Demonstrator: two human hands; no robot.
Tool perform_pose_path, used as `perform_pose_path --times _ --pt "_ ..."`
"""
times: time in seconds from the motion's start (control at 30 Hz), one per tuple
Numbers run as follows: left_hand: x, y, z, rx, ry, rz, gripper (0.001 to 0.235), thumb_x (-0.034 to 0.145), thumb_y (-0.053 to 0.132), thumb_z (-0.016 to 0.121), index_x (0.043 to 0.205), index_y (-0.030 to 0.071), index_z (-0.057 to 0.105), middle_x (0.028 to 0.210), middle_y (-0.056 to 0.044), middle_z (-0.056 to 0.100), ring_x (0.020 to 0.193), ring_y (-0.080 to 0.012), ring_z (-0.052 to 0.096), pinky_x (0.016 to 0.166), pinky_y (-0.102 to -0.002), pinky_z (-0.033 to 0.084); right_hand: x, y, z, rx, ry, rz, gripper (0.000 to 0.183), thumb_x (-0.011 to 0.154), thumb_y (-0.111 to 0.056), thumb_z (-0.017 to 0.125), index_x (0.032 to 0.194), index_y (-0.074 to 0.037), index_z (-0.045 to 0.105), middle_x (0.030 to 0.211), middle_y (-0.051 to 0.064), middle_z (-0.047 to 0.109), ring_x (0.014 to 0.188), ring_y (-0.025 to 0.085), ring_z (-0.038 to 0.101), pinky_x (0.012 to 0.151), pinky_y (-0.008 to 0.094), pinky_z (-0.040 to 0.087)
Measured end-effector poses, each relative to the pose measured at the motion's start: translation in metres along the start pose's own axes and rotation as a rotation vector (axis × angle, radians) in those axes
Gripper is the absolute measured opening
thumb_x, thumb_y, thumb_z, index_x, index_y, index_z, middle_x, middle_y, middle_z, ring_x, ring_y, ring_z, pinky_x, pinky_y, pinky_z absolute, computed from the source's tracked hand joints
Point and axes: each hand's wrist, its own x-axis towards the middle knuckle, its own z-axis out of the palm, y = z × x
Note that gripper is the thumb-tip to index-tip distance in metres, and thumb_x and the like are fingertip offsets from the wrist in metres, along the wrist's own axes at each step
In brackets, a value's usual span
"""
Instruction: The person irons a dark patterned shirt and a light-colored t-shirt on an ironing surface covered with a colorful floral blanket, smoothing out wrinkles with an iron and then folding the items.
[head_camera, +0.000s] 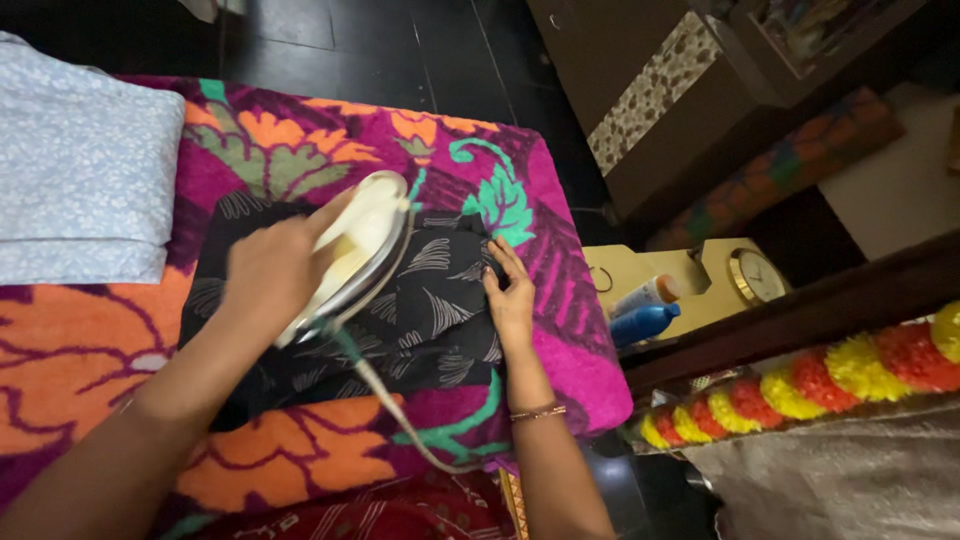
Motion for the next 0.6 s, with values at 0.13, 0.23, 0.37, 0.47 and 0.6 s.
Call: perform_pose_path --times 0.13,0.23,0.37,0.47,0.6 --pt "-0.063 -0.016 -0.044 -0.070 -0.005 -0.125 0.061 0.096 0.028 0.063 0.155 0.033 0.049 0.091 -0.014 0.071 0.068 -0.0354 0.069 0.063 -0.049 0.055 0.000 0.000 -0.002 -0.002 -0.019 0.023 0.044 0.089 0.001 0.066 0.133 -0.002 0.067 0.150 0.015 0.058 0.140 0.027 0.054 0.118 0.034 0.037" --pt "-0.077 -0.020 -0.060 0.048 -0.065 -0.235 0.065 0.096 0.029 0.064 0.158 0.033 0.048 0.087 -0.013 0.068 0.066 -0.0331 0.068 0.061 -0.047 0.054 0.001 -0.003 -0.001 -0.003 -0.028 0.046 0.044 0.089 0.001 0.066 0.133 -0.003 0.067 0.150 0.015 0.058 0.140 0.026 0.054 0.118 0.034 0.037" --pt "-0.068 -0.027 -0.051 0.067 0.095 -0.114 0.065 0.093 0.023 0.067 0.156 0.027 0.051 0.088 -0.014 0.066 0.068 -0.0364 0.066 0.059 -0.049 0.052 0.002 -0.002 -0.002 0.022 -0.041 0.037 0.043 0.090 0.000 0.064 0.134 -0.002 0.066 0.151 0.016 0.058 0.142 0.027 0.052 0.119 0.035 0.037" --pt "-0.044 -0.032 -0.030 0.044 0.170 -0.063 0.064 0.094 0.021 0.068 0.156 0.027 0.052 0.087 -0.013 0.066 0.070 -0.0363 0.067 0.062 -0.049 0.052 0.002 0.003 -0.001 0.042 -0.036 0.018 0.043 0.091 -0.001 0.065 0.134 -0.001 0.066 0.150 0.017 0.058 0.142 0.028 0.052 0.120 0.036 0.036" --pt "-0.004 -0.037 -0.004 0.093 0.184 -0.058 0.064 0.093 0.022 0.071 0.155 0.029 0.054 0.086 -0.014 0.068 0.069 -0.0379 0.067 0.062 -0.050 0.053 0.002 0.005 -0.001 -0.004 -0.027 -0.009 0.042 0.091 -0.001 0.065 0.133 0.000 0.067 0.150 0.017 0.058 0.142 0.028 0.053 0.119 0.036 0.036"
